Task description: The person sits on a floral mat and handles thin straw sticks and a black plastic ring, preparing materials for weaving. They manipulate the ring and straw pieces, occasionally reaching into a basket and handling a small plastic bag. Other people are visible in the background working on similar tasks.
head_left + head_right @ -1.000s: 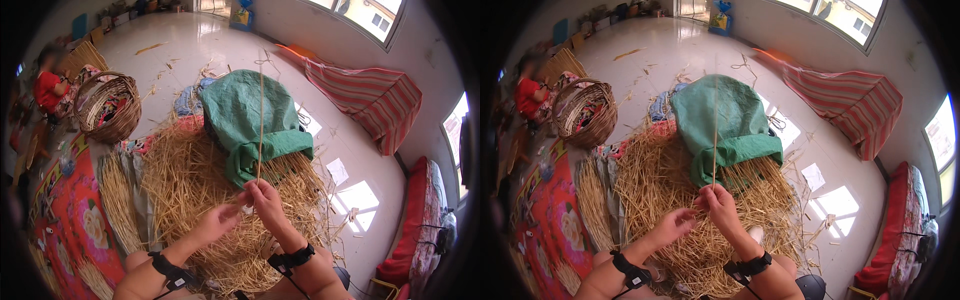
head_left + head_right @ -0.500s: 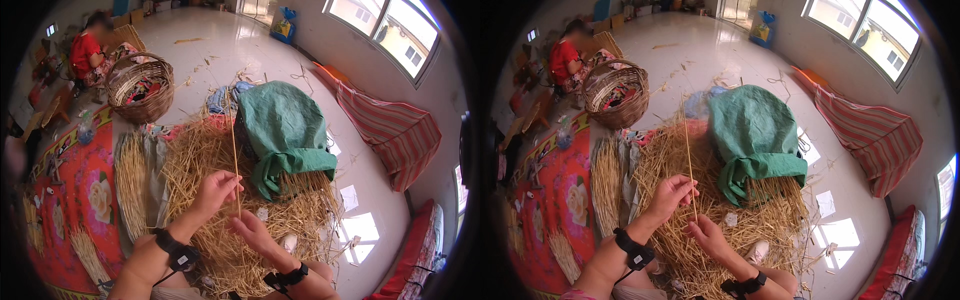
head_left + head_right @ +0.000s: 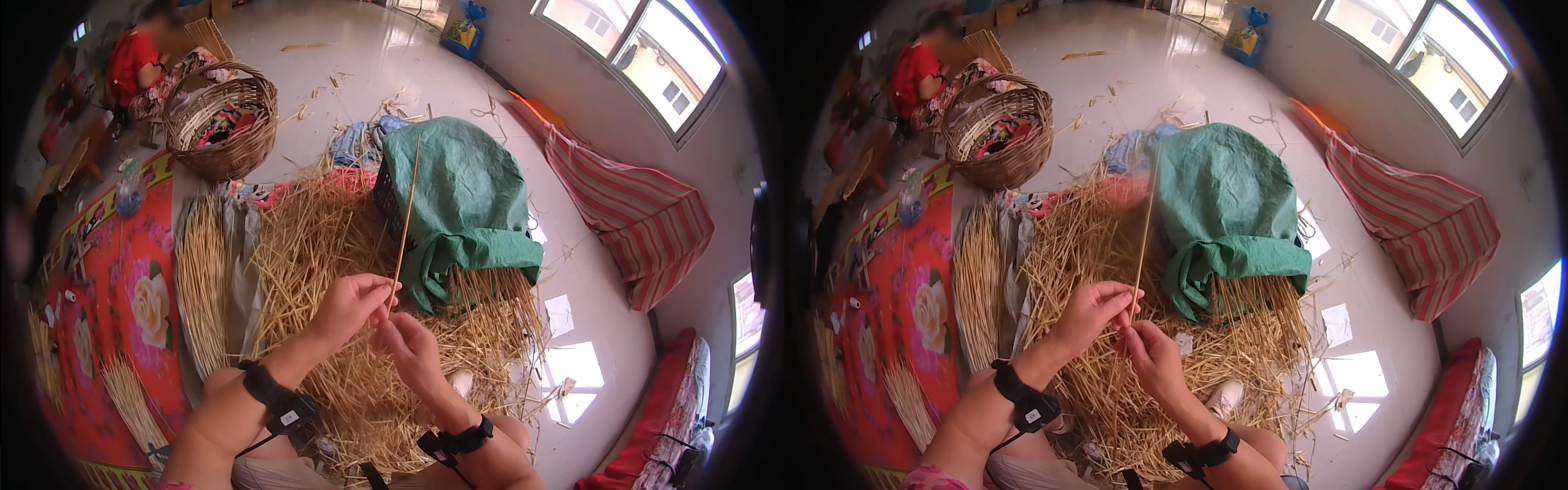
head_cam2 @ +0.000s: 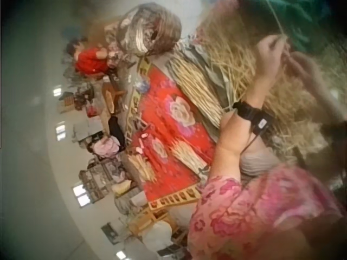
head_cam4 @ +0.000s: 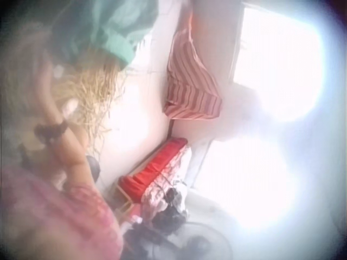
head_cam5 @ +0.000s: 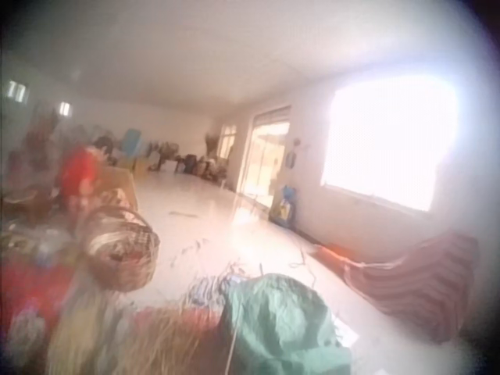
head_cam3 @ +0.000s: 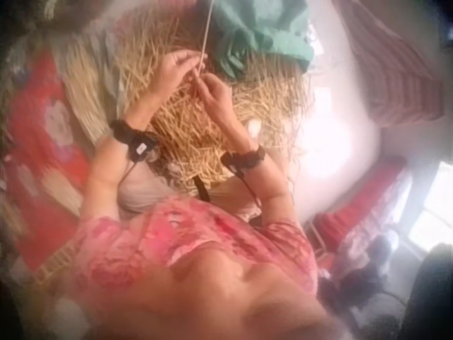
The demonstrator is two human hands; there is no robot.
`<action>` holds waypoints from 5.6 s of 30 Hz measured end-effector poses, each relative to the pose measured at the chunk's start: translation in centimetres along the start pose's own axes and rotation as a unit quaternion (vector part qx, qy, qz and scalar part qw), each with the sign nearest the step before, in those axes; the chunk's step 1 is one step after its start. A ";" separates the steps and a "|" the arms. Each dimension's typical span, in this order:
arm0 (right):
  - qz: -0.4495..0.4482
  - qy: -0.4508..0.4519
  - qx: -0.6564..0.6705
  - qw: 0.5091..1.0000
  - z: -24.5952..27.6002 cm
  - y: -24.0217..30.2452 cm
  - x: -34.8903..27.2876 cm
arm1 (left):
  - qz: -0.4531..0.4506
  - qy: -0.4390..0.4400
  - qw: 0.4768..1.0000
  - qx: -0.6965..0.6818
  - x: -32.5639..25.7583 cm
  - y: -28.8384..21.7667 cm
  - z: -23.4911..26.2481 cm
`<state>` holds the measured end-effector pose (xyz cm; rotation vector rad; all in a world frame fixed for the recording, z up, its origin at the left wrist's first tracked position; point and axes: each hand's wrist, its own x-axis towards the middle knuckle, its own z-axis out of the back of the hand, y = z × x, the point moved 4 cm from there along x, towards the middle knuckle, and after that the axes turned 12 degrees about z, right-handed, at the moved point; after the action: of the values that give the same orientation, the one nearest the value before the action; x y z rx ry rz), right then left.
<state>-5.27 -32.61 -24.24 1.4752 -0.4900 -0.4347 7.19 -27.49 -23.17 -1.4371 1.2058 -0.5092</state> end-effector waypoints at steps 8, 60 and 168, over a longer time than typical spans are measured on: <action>0.017 -0.019 0.028 0.999 -0.1 -0.4 0.2 | -0.013 0.012 1.000 -0.024 -0.2 0.4 0.3; 0.080 -0.042 -0.115 0.989 0.0 1.1 0.2 | 0.049 0.026 0.998 -0.017 -0.3 0.3 0.2; 0.031 -0.089 0.062 0.994 4.1 1.5 1.8 | -0.107 -0.025 0.969 0.221 -1.7 0.6 -2.4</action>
<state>-6.15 -36.91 -22.49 1.5429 -0.7130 -0.4969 4.28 -27.07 -22.58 -1.1887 0.8322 -0.8285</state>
